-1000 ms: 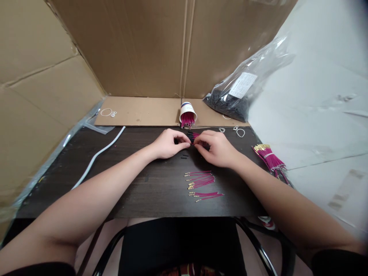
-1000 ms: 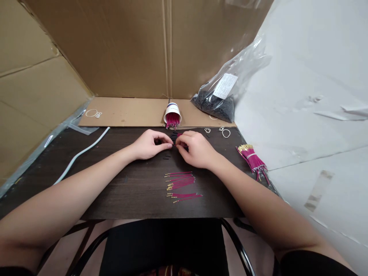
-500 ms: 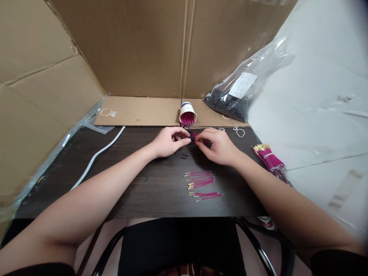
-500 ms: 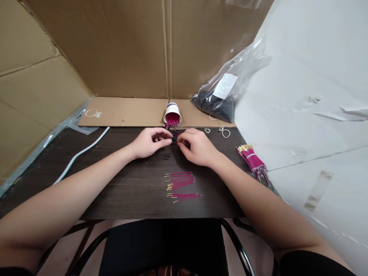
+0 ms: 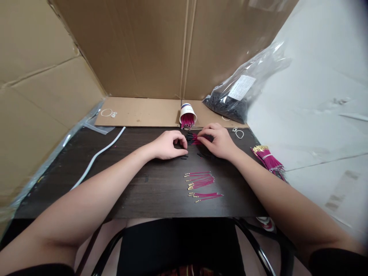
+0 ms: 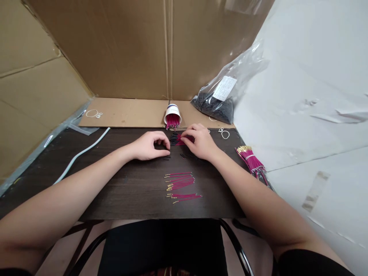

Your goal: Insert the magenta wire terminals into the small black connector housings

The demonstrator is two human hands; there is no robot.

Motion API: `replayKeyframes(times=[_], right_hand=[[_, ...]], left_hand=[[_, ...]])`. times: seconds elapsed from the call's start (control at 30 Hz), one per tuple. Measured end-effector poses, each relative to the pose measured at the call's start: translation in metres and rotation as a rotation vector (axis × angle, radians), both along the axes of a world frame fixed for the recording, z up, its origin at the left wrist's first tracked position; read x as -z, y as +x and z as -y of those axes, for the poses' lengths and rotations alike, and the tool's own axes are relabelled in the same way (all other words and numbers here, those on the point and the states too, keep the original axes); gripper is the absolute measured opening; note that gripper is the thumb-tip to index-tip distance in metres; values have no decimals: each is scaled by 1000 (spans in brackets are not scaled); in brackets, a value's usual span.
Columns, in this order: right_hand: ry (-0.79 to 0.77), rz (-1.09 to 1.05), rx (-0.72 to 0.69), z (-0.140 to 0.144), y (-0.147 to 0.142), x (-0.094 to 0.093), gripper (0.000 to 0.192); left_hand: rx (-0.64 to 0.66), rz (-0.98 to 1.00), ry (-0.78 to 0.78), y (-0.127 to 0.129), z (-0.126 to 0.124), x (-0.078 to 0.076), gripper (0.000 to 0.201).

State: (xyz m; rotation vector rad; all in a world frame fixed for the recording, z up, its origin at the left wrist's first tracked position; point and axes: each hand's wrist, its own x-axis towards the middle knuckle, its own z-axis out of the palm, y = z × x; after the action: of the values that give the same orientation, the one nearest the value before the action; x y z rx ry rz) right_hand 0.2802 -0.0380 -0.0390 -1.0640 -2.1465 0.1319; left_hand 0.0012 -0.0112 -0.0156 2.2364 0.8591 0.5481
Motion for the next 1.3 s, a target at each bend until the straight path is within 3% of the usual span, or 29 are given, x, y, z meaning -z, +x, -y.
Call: replayKeyframes(times=[0.17,0.3,0.37,0.5,0.67,0.93,1.1,1.3], right_hand=[[-25,-7,0,1,-2,0,9],[-9,-6,-25,10,-6,-12,11],[-55,3,-95,20,-9,-24,9],[-271,128,-363,42,-19,-49,10],[-418,233,-507,56,-28,-56,16],[-436,386,-494,60,-34,-50,14],[-324,505,-430,64,-37,-50,13],[-215,253,-309,55,-30,-49,10]], left_hand=[[98,-12,2,-2,-1,1,17],[120,-12,-10,-2,-2,2,16],[128,-13,-18,-3,-2,2,17],[192,-25,-28,-5,-4,-2,18],[218,-60,-37,-6,-4,-5,16],[192,-117,11,-5,-2,-1,12],[156,-115,13,-4,-3,4,16],[166,-35,-13,-5,-7,8,18]])
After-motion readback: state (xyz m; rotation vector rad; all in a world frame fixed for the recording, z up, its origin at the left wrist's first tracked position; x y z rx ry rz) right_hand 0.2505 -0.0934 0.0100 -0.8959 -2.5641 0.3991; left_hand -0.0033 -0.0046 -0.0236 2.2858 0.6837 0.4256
